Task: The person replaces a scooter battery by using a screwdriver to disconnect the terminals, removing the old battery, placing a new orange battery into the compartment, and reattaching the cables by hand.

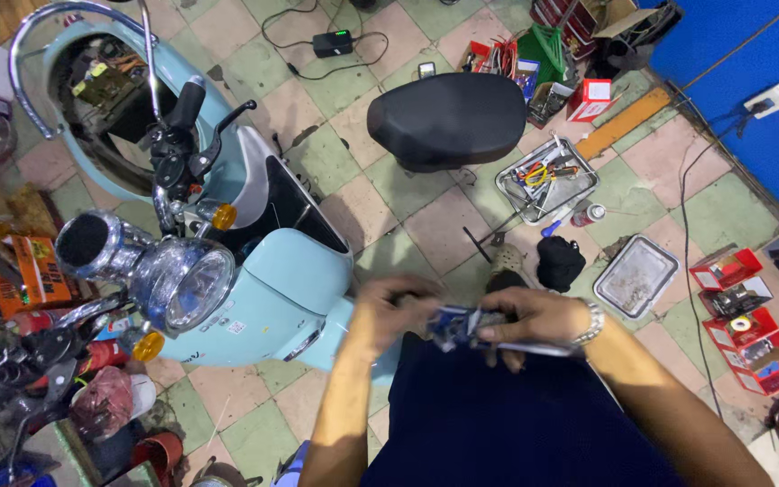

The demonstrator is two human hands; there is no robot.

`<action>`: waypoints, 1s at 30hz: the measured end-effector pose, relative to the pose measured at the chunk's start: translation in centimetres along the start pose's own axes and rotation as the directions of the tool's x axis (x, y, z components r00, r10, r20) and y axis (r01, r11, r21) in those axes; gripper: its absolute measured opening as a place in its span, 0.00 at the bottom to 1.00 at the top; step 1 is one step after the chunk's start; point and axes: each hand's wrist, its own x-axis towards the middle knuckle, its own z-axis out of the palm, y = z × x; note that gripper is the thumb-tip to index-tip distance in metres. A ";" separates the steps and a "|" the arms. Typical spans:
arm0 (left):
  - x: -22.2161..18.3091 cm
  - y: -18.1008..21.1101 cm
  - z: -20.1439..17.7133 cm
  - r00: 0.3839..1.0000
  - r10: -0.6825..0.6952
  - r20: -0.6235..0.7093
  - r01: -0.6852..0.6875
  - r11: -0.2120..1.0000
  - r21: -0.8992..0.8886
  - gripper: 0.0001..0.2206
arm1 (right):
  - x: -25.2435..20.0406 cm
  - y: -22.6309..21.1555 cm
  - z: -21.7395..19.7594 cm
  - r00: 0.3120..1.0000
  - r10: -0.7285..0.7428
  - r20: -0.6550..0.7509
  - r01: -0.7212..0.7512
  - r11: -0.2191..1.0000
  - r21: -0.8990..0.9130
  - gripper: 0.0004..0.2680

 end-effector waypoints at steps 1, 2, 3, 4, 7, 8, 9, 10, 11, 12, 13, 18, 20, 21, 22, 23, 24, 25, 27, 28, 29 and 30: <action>0.2 -0.9 -1.4 0.988 -0.001 -0.154 0.009 0.998 0.054 0.08 | -0.3 0.2 -0.9 0.996 0.047 -0.076 -0.046 0.999 0.013 0.13; 0.9 -1.8 -3.2 0.959 0.014 -0.282 -0.042 0.995 -0.091 0.05 | -0.6 0.5 -1.9 0.995 0.052 -0.081 -0.051 0.998 0.022 0.13; 1.7 -2.6 -4.7 0.913 0.005 -0.409 -0.108 0.968 -0.228 0.04 | -1.1 0.9 -3.2 0.991 0.014 -0.134 -0.010 0.999 0.035 0.13; 2.7 -3.3 -6.4 0.865 -0.036 -0.501 -0.138 0.942 -0.306 0.05 | -1.4 1.3 -4.5 0.982 -0.023 -0.188 0.032 0.999 0.044 0.13; 6.8 -5.2 -9.3 0.759 -0.157 -0.632 -0.154 0.900 -0.409 0.08 | -0.2 1.9 -8.7 0.916 0.020 -0.400 0.116 0.943 0.312 0.14; 8.5 -6.0 -9.8 0.709 -0.224 -0.668 -0.131 0.890 -0.437 0.09 | 1.4 2.0 -10.6 0.918 0.031 -0.395 0.104 0.943 0.316 0.14; 9.9 -7.2 -9.8 0.703 -0.245 -0.668 -0.117 0.886 -0.448 0.09 | 3.9 2.2 -12.6 0.797 0.202 -0.569 0.074 0.903 0.424 0.13; 11.5 -8.5 -9.4 0.693 -0.278 -0.665 -0.075 0.890 -0.450 0.09 | 6.0 2.6 -15.3 0.622 0.375 -0.688 0.070 0.848 0.526 0.14; 13.1 -9.8 -8.7 0.680 -0.319 -0.660 -0.026 0.889 -0.457 0.09 | 8.5 3.3 -18.2 0.677 0.295 -0.674 0.172 0.827 0.535 0.14; 14.9 -11.2 -8.2 0.669 -0.347 -0.657 -0.005 0.882 -0.471 0.09 | 11.8 4.4 -21.4 0.721 0.211 -0.660 0.271 0.791 0.549 0.15; 16.6 -12.8 -7.9 0.667 -0.361 -0.651 0.006 0.877 -0.480 0.10 | 15.1 5.9 -24.4 0.693 0.245 -0.678 0.277 0.778 0.564 0.15; 25.4 -16.4 -7.4 0.502 -0.677 -0.538 0.370 0.731 -0.573 0.12 | 33.2 15.8 -42.1 0.659 0.369 -0.656 0.231 0.730 0.643 0.16; 29.5 -17.4 -7.7 0.472 -0.725 -0.501 0.426 0.685 -0.591 0.13 | 39.8 19.5 -49.5 0.618 0.395 -0.680 0.176 0.773 0.610 0.16; 31.0 -18.1 -7.9 0.480 -0.694 -0.537 0.502 0.719 -0.481 0.14 | 42.4 21.5 -52.6 0.571 0.390 -0.723 0.116 0.833 0.541 0.16; 32.9 -19.3 -7.8 0.456 -0.710 -0.536 0.519 0.702 -0.488 0.14 | 44.8 22.9 -56.0 0.515 0.356 -0.779 0.019 0.904 0.426 0.16; 34.1 -20.2 -7.9 0.439 -0.718 -0.540 0.502 0.695 -0.515 0.14 | 47.5 23.7 -58.3 0.459 0.319 -0.829 -0.093 0.945 0.312 0.17; 35.1 -21.0 -8.1 0.422 -0.724 -0.545 0.485 0.688 -0.540 0.14 | 49.6 24.0 -61.4 0.420 0.309 -0.854 -0.088 0.950 0.301 0.17; 35.6 -21.2 -8.3 0.385 -0.746 -0.544 0.515 0.662 -0.544 0.14 | 51.6 24.4 -63.7 0.343 0.365 -0.866 -0.148 0.931 0.333 0.16; 37.1 -21.7 -8.4 0.238 -0.871 -0.430 0.564 0.484 -0.669 0.14 | 55.3 25.1 -66.5 0.529 0.328 -0.783 0.305 0.787 0.536 0.11; 37.9 -21.8 -8.3 0.222 -0.877 -0.426 0.572 0.471 -0.672 0.14 | 56.4 25.2 -68.0 0.563 0.303 -0.769 0.356 0.751 0.556 0.10; 38.4 -21.8 -8.4 0.190 -0.894 -0.407 0.580 0.436 -0.688 0.13 | 57.6 25.1 -69.6 0.569 0.313 -0.760 0.349 0.745 0.568 0.10; 38.7 -21.7 -8.5 0.156 -0.909 -0.388 0.587 0.401 -0.703 0.13 | 58.5 24.9 -70.7 0.470 0.218 -0.855 0.180 0.925 0.334 0.11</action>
